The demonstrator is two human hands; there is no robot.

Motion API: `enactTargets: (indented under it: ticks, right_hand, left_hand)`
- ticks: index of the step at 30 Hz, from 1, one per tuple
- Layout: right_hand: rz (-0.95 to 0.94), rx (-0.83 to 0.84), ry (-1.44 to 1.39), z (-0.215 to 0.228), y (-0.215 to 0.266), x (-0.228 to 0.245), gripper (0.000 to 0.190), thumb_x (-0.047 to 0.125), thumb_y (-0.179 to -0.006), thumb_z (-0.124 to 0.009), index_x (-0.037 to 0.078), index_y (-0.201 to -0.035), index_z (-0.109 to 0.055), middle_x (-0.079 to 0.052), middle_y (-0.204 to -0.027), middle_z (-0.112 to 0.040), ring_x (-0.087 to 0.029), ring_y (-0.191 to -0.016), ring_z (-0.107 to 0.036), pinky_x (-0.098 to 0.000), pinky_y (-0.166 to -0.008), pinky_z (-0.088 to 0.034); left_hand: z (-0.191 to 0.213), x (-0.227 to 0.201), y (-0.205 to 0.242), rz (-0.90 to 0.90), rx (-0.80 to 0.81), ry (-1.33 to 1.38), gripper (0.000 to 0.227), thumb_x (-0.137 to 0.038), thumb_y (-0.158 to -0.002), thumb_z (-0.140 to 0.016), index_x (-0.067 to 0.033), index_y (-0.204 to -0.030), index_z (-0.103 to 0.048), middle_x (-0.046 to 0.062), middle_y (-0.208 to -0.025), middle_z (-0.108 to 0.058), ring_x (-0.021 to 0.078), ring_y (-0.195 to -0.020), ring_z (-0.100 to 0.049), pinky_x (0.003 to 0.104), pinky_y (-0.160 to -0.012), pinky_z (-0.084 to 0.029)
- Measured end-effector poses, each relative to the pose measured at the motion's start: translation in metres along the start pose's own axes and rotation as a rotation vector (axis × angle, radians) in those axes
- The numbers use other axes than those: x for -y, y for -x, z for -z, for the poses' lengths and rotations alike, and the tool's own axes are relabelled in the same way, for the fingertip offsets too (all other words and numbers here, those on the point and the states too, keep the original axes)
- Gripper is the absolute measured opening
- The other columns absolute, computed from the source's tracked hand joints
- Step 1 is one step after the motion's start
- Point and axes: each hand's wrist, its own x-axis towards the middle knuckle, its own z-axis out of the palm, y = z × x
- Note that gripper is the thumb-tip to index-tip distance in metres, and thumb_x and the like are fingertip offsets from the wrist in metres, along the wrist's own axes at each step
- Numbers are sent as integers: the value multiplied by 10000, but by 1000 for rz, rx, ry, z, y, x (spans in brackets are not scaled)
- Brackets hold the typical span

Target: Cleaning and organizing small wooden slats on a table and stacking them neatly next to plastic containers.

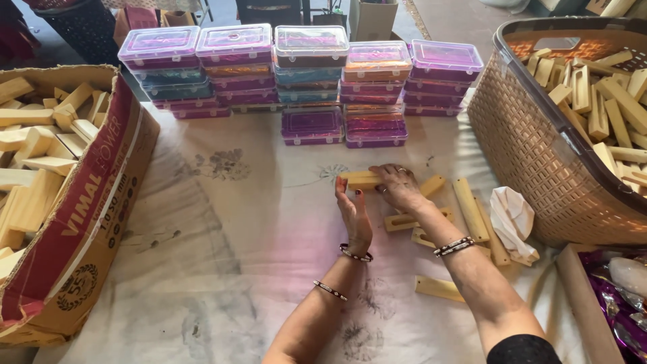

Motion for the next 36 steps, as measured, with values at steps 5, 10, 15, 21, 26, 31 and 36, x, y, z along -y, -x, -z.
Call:
enactTargets:
  ticks: [5,10,15,21,26,31,36]
  right_hand:
    - [0,-18,-17,15,1,2,611,236,-872,-739,185,-1435,-507,-109,-1421,-540,-330,-1357,-468,-515,-1123,-347]
    - [-127,-116,-147,14,13,-52,464,270,-976,-686,172,-1412,-561,-116,-1450,-552,-290,-1339,-521,-471,-1139,-417]
    - [-295,-44,-182,36,60,-80,347,138,-1078,-526,235,-1361,-701,-14,-1376,-708,-209,-1285,-674,-368,-1142,-520]
    - [-163,-58,97,52,102,-64,456,94,-789,-713,196,-1231,-677,-42,-1273,-660,-289,-1217,-617,-447,-1038,-482]
    - [-260,-168,79,41,131,-94,425,88,-897,-657,204,-1306,-667,-56,-1293,-663,-290,-1154,-657,-445,-998,-533]
    - [-401,-265,-83,90,174,-63,374,212,-918,-702,170,-1288,-659,-78,-1251,-660,-308,-1115,-655,-466,-856,-547]
    - [-314,-125,-327,97,230,-55,372,169,-907,-697,139,-1277,-669,-74,-1223,-689,-222,-1054,-696,-370,-894,-580]
  left_hand:
    - [0,-2,0,29,16,-61,741,-433,-1026,-497,-21,-1595,-259,206,-1587,-357,316,-1482,-340,443,-1220,-249]
    - [0,2,1,15,14,-92,704,-405,-1031,-505,-22,-1582,-294,191,-1560,-401,316,-1465,-365,441,-1214,-262]
    - [-2,-1,4,-68,97,-406,479,-282,-969,-619,-81,-1395,-535,127,-1460,-536,317,-1423,-422,448,-1195,-316]
    - [-8,-10,15,-300,388,-610,320,-186,-825,-767,-119,-1131,-701,143,-1349,-617,323,-1287,-546,453,-1103,-422]
    - [-9,-5,12,-248,567,-614,356,-168,-802,-736,-125,-1153,-692,118,-1232,-707,287,-1151,-661,412,-1030,-513]
    - [-8,3,9,-91,555,-493,407,-191,-898,-688,-105,-1292,-632,127,-1218,-711,272,-1098,-697,382,-981,-557]
    - [-9,-1,10,-68,508,-462,378,-208,-924,-696,-80,-1274,-630,134,-1189,-722,285,-1123,-691,393,-962,-546]
